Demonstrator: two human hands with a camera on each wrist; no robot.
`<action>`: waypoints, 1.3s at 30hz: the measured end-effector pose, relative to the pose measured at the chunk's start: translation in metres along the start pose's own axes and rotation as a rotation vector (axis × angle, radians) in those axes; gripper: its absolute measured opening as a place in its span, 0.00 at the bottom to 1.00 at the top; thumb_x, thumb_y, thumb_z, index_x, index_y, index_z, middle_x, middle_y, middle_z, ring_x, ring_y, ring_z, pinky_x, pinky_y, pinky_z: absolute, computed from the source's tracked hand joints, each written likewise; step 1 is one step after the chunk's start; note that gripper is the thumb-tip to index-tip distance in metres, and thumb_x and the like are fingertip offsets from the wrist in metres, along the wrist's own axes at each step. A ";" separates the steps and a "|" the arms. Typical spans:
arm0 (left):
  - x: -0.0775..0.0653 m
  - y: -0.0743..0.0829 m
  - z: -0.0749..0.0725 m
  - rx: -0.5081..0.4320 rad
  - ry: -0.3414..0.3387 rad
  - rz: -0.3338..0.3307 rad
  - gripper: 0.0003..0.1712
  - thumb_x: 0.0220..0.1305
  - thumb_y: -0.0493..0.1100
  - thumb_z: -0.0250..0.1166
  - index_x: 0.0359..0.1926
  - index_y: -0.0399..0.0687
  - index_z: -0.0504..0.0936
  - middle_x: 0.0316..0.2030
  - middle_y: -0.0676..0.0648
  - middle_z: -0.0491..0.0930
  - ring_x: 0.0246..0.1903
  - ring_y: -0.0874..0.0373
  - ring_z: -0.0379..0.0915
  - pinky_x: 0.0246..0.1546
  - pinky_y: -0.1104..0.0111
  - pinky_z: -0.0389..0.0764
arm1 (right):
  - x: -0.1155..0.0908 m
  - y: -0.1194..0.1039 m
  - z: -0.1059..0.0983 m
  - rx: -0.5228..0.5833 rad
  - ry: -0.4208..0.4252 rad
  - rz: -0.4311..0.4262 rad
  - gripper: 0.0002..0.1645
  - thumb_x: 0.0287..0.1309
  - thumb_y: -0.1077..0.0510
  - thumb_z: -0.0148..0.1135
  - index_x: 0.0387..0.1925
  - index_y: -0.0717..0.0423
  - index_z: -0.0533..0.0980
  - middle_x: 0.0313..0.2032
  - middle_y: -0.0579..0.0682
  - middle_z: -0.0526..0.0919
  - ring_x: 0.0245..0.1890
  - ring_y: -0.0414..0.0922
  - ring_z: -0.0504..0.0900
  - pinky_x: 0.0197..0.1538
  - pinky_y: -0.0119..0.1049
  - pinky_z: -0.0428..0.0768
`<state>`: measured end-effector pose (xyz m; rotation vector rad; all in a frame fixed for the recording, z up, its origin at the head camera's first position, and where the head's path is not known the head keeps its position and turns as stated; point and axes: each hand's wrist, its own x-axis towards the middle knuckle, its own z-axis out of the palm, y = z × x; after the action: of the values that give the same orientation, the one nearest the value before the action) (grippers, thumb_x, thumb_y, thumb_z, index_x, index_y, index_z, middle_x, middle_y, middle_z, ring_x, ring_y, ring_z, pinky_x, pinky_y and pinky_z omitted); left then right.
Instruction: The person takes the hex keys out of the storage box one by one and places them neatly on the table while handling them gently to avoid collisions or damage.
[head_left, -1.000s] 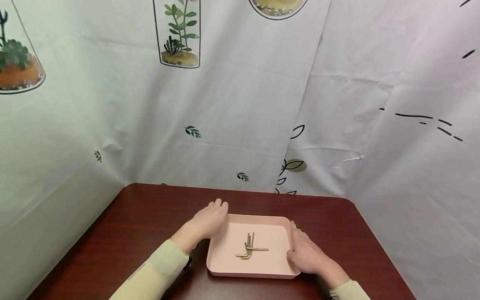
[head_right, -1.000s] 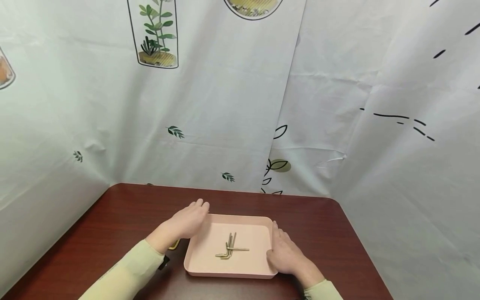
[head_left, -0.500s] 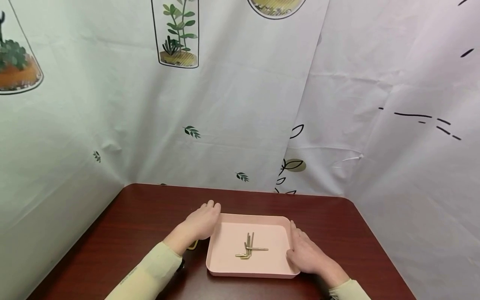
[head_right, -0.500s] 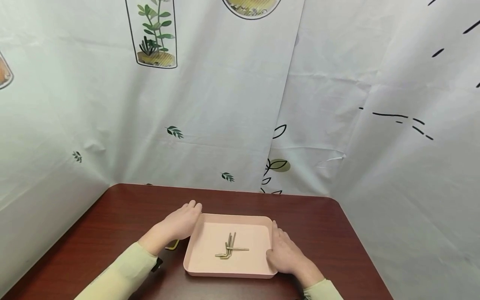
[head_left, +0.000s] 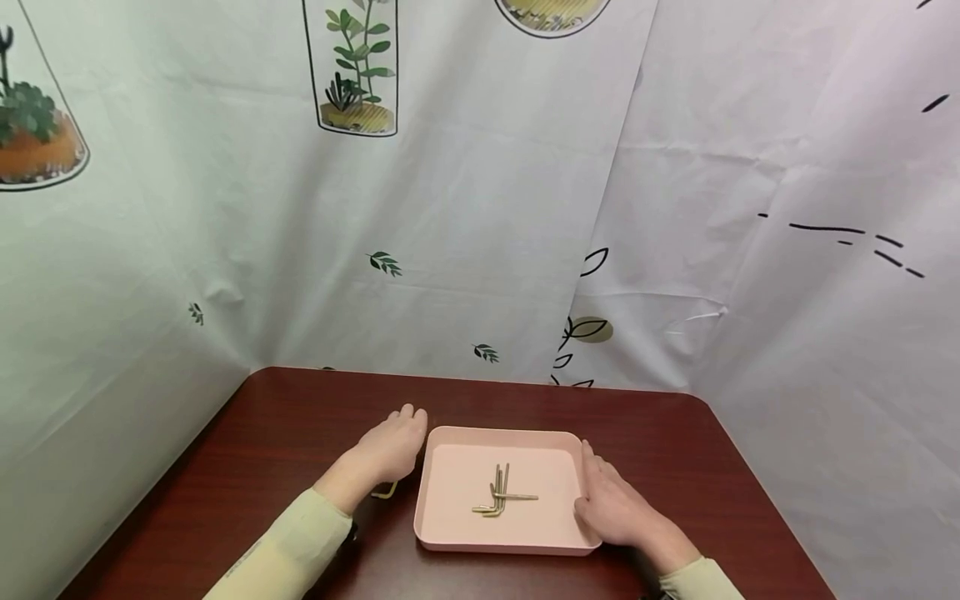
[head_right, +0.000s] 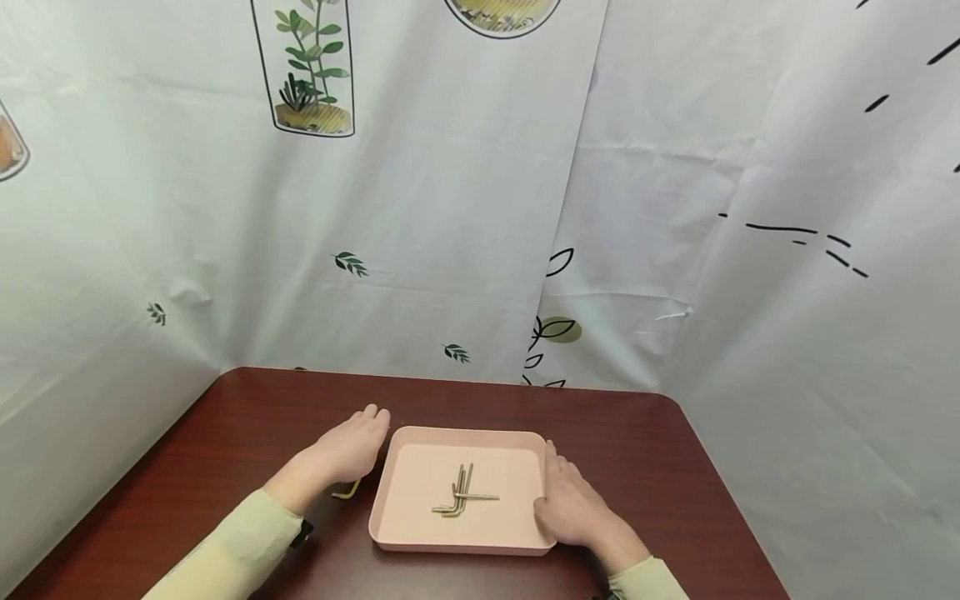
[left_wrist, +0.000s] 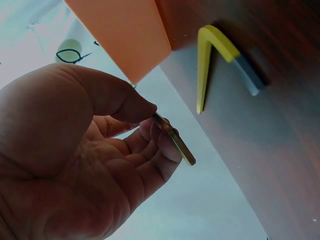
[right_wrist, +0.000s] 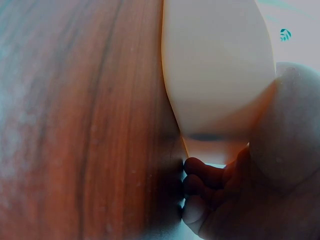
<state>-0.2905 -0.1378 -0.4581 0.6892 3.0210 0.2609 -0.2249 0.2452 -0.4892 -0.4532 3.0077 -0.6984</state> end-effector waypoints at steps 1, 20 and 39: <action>0.000 -0.001 0.000 0.003 -0.001 0.001 0.16 0.76 0.27 0.62 0.61 0.25 0.73 0.51 0.28 0.74 0.45 0.37 0.75 0.45 0.47 0.81 | 0.000 0.000 0.000 -0.001 -0.001 -0.001 0.54 0.63 0.65 0.63 0.82 0.82 0.49 0.77 0.80 0.64 0.78 0.70 0.66 0.77 0.65 0.68; -0.011 -0.014 0.005 -0.008 0.016 -0.041 0.15 0.75 0.28 0.64 0.58 0.25 0.75 0.46 0.29 0.74 0.41 0.38 0.75 0.43 0.47 0.82 | 0.000 0.002 0.003 -0.002 0.004 0.004 0.54 0.63 0.64 0.62 0.82 0.81 0.49 0.77 0.80 0.63 0.79 0.71 0.65 0.77 0.65 0.66; -0.012 -0.025 0.010 -0.022 -0.016 -0.092 0.19 0.70 0.25 0.67 0.59 0.23 0.74 0.49 0.26 0.74 0.44 0.34 0.77 0.48 0.44 0.82 | 0.000 0.001 0.003 -0.010 0.007 0.009 0.54 0.63 0.64 0.62 0.82 0.81 0.49 0.77 0.80 0.64 0.79 0.70 0.66 0.77 0.64 0.67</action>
<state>-0.2894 -0.1638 -0.4720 0.5466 3.0191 0.2828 -0.2251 0.2451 -0.4926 -0.4385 3.0188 -0.6862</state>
